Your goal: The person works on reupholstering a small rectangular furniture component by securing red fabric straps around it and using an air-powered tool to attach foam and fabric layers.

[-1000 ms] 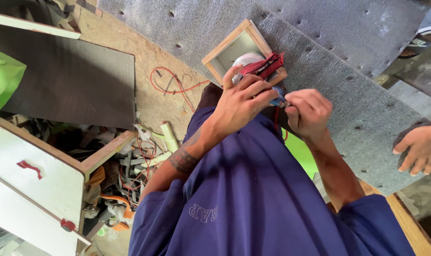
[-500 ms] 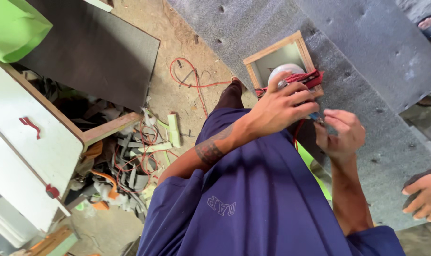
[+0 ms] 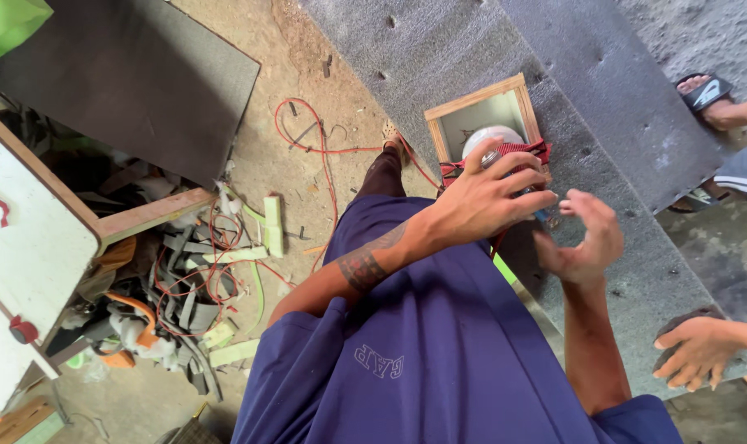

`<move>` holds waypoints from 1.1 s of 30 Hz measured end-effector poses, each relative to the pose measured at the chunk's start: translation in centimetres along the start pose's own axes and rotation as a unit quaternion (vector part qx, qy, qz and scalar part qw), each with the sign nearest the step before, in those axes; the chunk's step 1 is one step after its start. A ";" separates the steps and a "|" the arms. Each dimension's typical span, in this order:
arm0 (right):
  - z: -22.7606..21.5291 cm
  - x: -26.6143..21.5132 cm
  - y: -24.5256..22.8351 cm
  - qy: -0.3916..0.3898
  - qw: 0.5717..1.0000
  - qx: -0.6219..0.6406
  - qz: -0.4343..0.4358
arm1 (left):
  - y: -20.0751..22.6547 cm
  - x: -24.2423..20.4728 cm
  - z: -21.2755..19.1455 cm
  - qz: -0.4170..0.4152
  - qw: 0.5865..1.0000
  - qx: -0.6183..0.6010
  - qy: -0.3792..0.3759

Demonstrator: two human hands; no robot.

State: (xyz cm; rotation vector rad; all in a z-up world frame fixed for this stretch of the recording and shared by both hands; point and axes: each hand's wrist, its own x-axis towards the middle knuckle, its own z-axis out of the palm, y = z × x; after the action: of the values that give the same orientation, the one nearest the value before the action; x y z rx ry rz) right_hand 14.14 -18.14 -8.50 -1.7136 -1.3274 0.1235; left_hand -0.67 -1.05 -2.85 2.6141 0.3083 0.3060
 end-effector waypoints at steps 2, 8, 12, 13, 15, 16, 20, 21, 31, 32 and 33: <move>0.3 0.0 0.7 -0.010 0.998 0.013 -0.068 | 0.1 -0.1 -0.1 -0.008 1.000 -0.005 0.021; 0.2 -0.9 0.3 -0.001 1.000 -0.022 -0.022 | 0.2 -0.2 -0.1 -0.010 0.998 -0.020 0.056; -0.1 -0.8 0.9 -0.005 0.996 -0.068 -0.065 | 0.1 -0.3 -0.3 0.002 0.999 -0.017 0.032; 0.0 -0.8 0.5 -0.015 0.998 -0.052 -0.035 | 0.1 -0.2 -0.4 0.003 0.999 -0.002 0.033; 0.3 -0.4 -0.3 -0.025 0.999 -0.043 -0.002 | 0.0 -0.1 -0.6 0.008 0.999 -0.007 0.032; 0.4 -0.2 -0.7 0.000 0.999 -0.036 -0.011 | 0.1 -0.1 -0.6 0.007 1.000 -0.006 0.028; -0.1 0.0 -1.2 -0.010 0.998 -0.067 -0.018 | 0.2 -0.2 -0.6 0.009 0.999 -0.013 0.029; -0.1 -0.1 -1.1 -0.010 0.997 -0.069 -0.016 | 0.1 -0.2 -0.5 0.007 0.999 -0.016 0.031; -0.1 0.3 -1.4 -0.010 0.999 -0.050 -0.007 | 0.1 0.0 -0.6 0.005 0.999 -0.027 0.020; -0.2 0.4 -1.4 -0.001 0.998 -0.058 -0.020 | 0.2 -0.3 -0.7 0.012 0.999 -0.031 0.022; 0.0 0.5 -1.2 0.002 0.997 -0.060 -0.050 | -0.1 -0.2 -0.8 0.007 0.999 -0.041 0.018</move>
State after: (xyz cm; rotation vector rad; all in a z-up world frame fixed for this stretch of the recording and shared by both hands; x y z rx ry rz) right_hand 13.48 -17.77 -7.47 -1.7428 -1.4388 -0.0185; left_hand -1.10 -0.65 -2.30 2.5336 0.2834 0.3640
